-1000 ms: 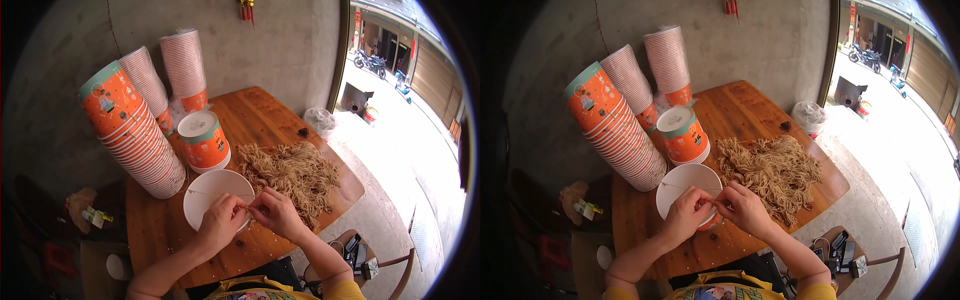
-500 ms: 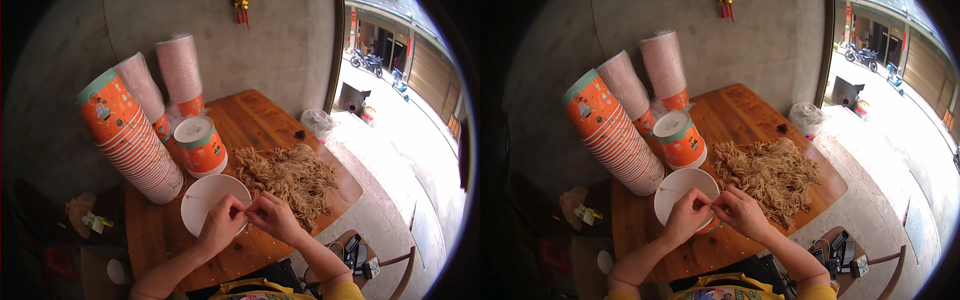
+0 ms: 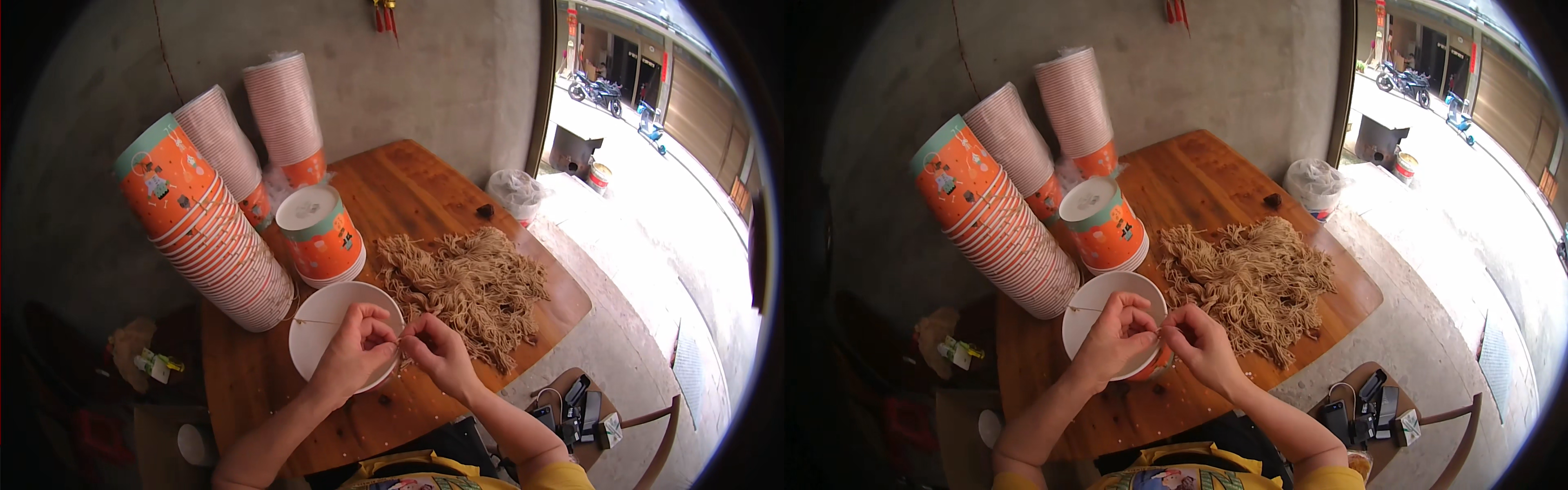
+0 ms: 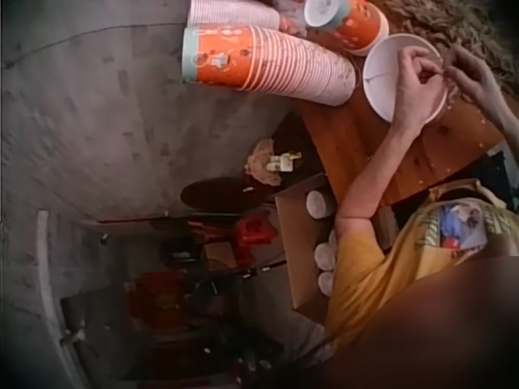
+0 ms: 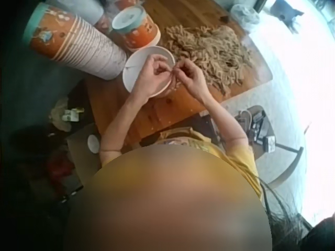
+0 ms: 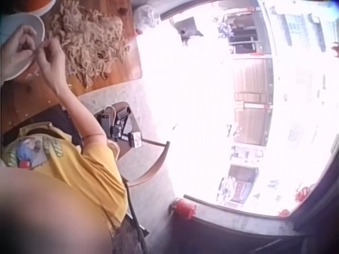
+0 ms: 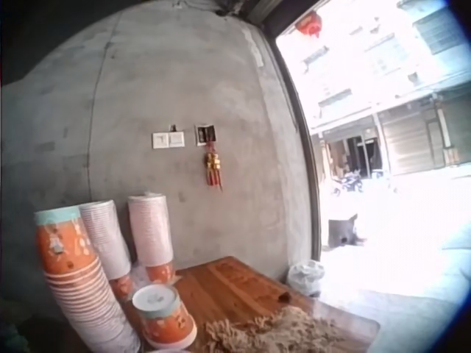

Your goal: Packaging bundles of decorative fibers into paper cups and securing them using thin wire.

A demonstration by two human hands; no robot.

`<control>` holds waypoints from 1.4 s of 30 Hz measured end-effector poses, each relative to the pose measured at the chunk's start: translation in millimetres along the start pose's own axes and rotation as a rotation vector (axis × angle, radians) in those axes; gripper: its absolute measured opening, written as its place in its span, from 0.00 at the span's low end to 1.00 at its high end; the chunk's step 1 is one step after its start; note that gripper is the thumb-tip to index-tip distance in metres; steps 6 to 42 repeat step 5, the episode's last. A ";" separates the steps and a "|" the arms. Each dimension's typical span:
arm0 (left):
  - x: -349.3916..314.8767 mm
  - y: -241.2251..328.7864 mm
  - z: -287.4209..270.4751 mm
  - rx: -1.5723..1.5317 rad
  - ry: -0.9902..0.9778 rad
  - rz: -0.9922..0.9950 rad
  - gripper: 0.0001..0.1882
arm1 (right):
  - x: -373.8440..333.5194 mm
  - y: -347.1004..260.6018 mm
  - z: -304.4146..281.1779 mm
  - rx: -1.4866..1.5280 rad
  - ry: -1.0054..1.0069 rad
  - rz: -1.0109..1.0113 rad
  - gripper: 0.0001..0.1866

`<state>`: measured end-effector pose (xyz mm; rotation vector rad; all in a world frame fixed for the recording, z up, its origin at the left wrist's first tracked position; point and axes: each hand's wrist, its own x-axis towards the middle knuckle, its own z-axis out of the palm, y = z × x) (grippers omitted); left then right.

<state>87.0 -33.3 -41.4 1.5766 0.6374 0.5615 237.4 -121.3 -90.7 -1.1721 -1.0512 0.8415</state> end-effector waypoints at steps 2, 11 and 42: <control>-1.3 1.9 -0.4 -0.002 0.004 -0.014 0.21 | -0.7 -4.6 -0.1 -0.002 -0.009 0.022 0.05; -2.5 3.4 -0.7 -0.035 0.002 -0.048 0.22 | -2.4 -10.6 -0.7 -0.049 -0.018 0.058 0.06; -2.5 3.4 -0.7 -0.035 0.002 -0.048 0.22 | -2.4 -10.6 -0.7 -0.049 -0.018 0.058 0.06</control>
